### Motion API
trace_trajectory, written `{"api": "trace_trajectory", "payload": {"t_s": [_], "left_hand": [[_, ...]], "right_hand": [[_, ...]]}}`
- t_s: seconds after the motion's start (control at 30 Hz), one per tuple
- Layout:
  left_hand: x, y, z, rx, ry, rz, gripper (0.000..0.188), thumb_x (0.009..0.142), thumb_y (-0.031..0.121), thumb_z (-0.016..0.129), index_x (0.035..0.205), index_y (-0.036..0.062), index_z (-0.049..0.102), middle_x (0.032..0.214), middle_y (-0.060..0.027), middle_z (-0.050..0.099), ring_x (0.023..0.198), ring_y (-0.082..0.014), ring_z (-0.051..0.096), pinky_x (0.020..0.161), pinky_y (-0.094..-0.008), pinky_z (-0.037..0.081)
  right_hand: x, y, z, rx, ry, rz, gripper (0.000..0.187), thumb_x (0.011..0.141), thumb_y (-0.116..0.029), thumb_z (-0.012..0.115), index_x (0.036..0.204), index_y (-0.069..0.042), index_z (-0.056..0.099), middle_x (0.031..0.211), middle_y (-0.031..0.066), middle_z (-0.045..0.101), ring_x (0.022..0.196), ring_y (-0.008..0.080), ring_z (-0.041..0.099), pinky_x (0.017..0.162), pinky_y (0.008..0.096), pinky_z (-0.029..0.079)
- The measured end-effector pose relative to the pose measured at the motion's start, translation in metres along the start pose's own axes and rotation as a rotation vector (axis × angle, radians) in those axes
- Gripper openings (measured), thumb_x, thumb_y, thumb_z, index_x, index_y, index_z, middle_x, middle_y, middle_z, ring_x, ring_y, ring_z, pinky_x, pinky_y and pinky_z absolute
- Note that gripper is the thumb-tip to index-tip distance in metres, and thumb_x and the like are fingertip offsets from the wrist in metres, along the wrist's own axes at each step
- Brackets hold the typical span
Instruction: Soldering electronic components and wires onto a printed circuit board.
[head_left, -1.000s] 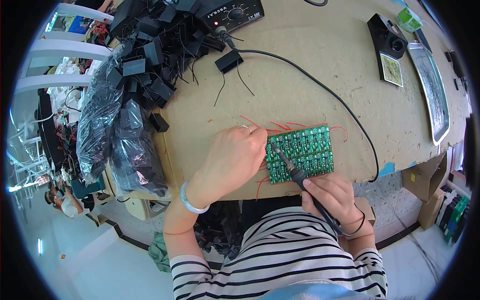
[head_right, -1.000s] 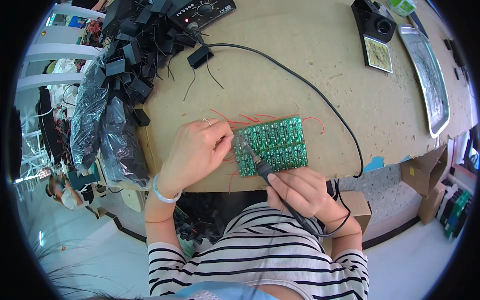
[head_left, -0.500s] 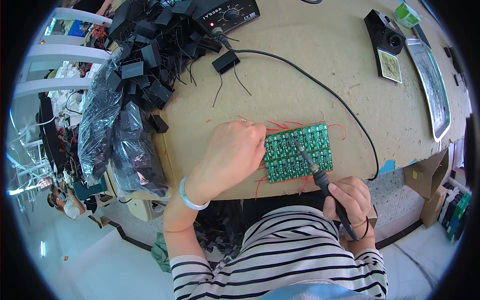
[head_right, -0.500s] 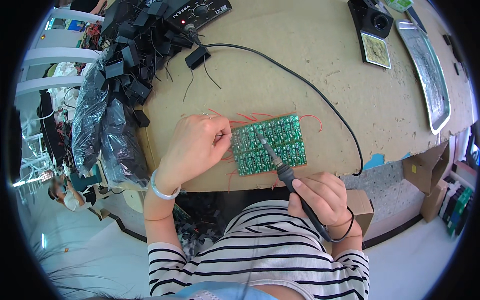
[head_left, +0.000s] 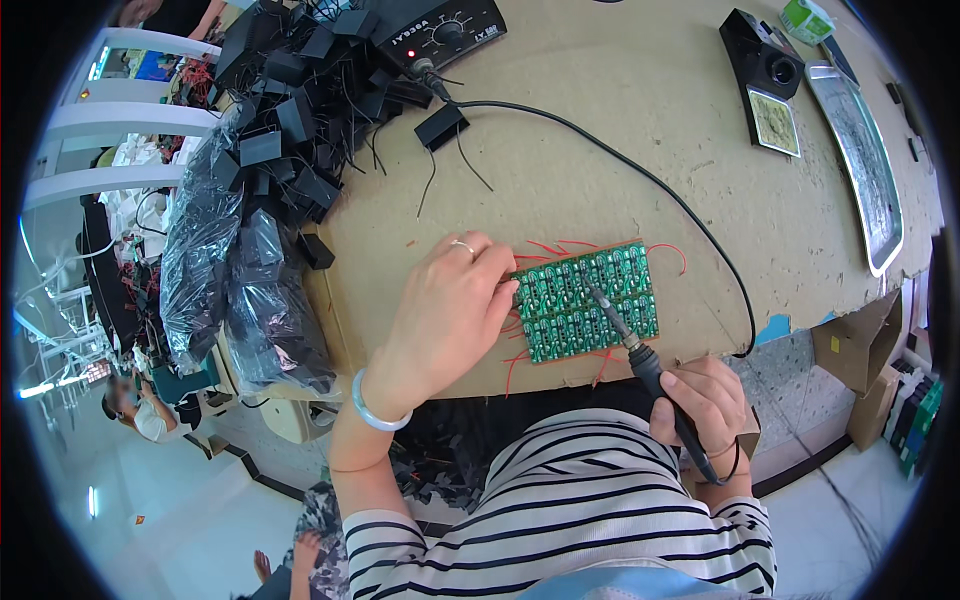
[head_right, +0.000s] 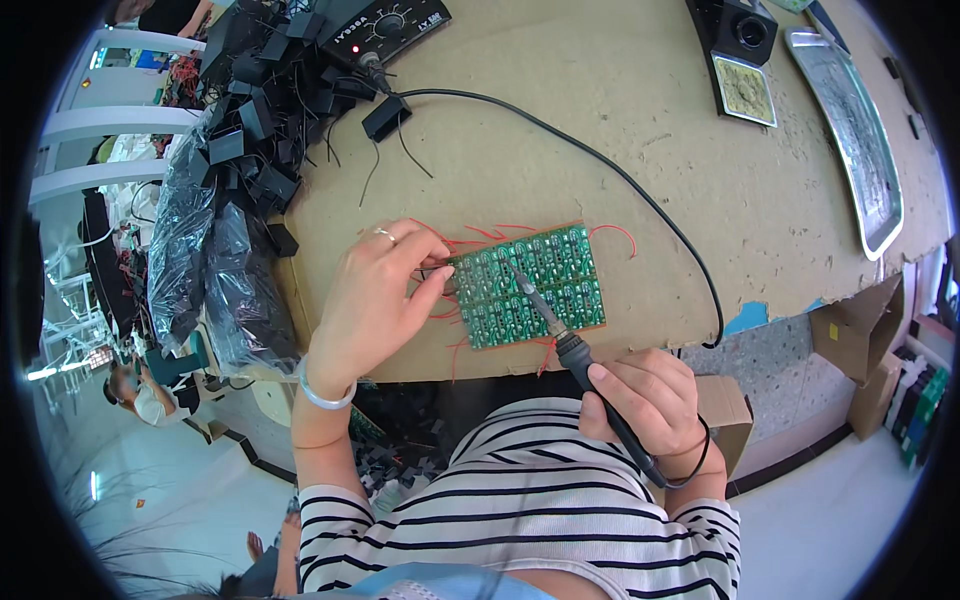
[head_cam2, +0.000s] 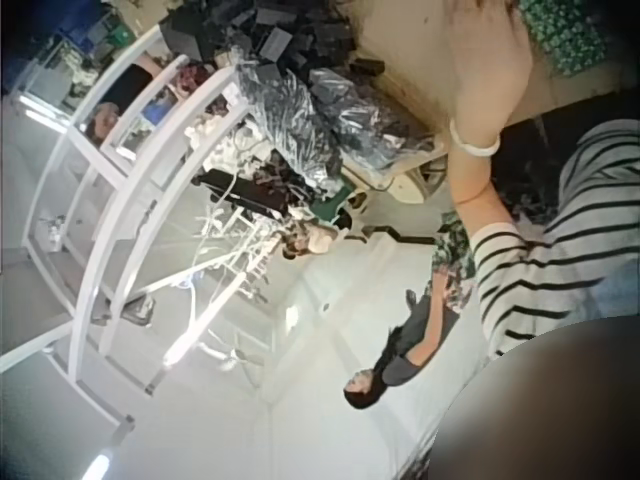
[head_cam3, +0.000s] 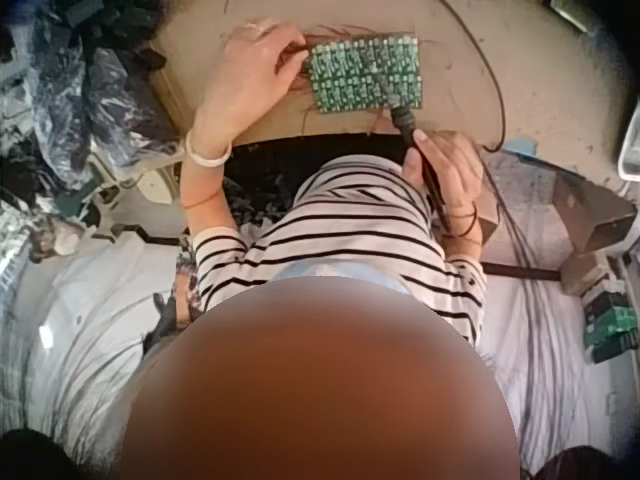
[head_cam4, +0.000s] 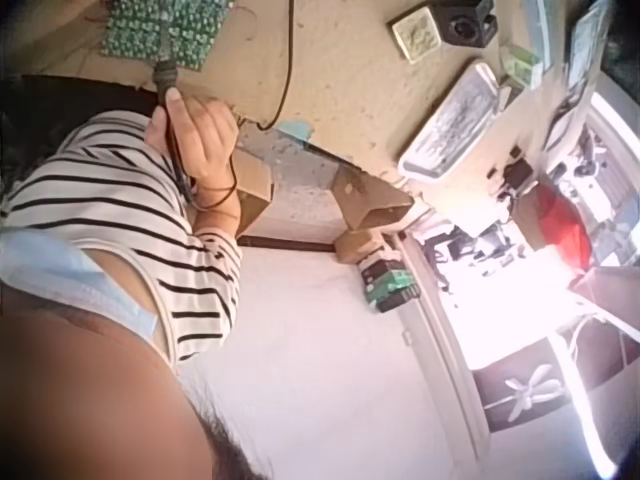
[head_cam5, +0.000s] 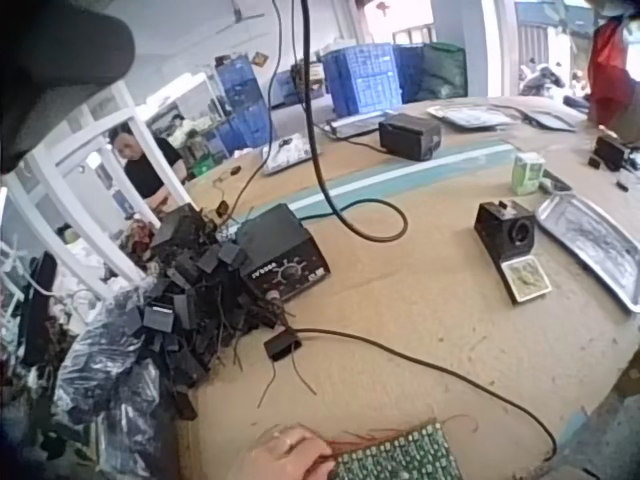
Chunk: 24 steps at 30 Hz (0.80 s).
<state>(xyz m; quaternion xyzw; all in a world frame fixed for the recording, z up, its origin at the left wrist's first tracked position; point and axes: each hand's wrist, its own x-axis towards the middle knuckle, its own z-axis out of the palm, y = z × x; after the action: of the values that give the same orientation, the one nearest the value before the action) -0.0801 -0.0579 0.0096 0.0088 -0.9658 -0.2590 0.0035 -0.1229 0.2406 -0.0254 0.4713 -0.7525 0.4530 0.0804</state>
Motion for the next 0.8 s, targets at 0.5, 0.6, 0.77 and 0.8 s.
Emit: {"api": "trace_trajectory", "payload": {"t_s": [0.5,0.6,0.77,0.8], "left_hand": [[-0.056,0.008,0.041,0.181,0.264,0.027,0.019,0.082,0.002,0.078,0.099,0.0006,0.070,0.100,-0.0103,0.065,0.095,-0.0314,0.061,0.082,-0.0402,0.053],[-0.054,0.005,0.032,-0.002,0.273,0.003,0.015,0.084,0.002,0.076,0.098,0.0015,0.068,0.104,-0.0106,0.067,0.099,-0.0320,0.062,0.087,-0.0405,0.052],[-0.059,0.000,0.024,-0.282,0.363,-0.148,0.007,0.089,0.002,0.073,0.096,0.0021,0.072,0.096,-0.0100,0.071,0.098,-0.0299,0.063,0.089,-0.0382,0.050],[-0.059,0.003,0.021,-0.141,0.406,-0.103,0.012,0.085,0.001,0.075,0.097,0.0025,0.074,0.093,-0.0082,0.071,0.099,-0.0285,0.062,0.089,-0.0399,0.049]], "right_hand": [[-0.001,-0.007,0.000,0.015,-0.010,-0.009,0.031,0.078,-0.003,0.075,0.107,0.002,0.067,0.083,0.0092,0.069,0.065,0.0236,0.067,0.055,0.0335,0.054],[-0.004,-0.009,0.000,0.012,-0.011,0.004,0.031,0.077,-0.003,0.076,0.107,0.002,0.067,0.084,0.0094,0.069,0.065,0.0234,0.067,0.055,0.0334,0.054],[0.000,-0.012,0.001,0.004,-0.051,0.023,0.022,0.085,-0.006,0.068,0.106,0.001,0.065,0.078,0.0101,0.068,0.060,0.0247,0.066,0.056,0.0349,0.054],[0.000,-0.012,0.002,0.027,-0.051,0.019,0.027,0.080,-0.004,0.072,0.106,0.001,0.066,0.082,0.0092,0.068,0.063,0.0242,0.066,0.056,0.0339,0.055]]}}
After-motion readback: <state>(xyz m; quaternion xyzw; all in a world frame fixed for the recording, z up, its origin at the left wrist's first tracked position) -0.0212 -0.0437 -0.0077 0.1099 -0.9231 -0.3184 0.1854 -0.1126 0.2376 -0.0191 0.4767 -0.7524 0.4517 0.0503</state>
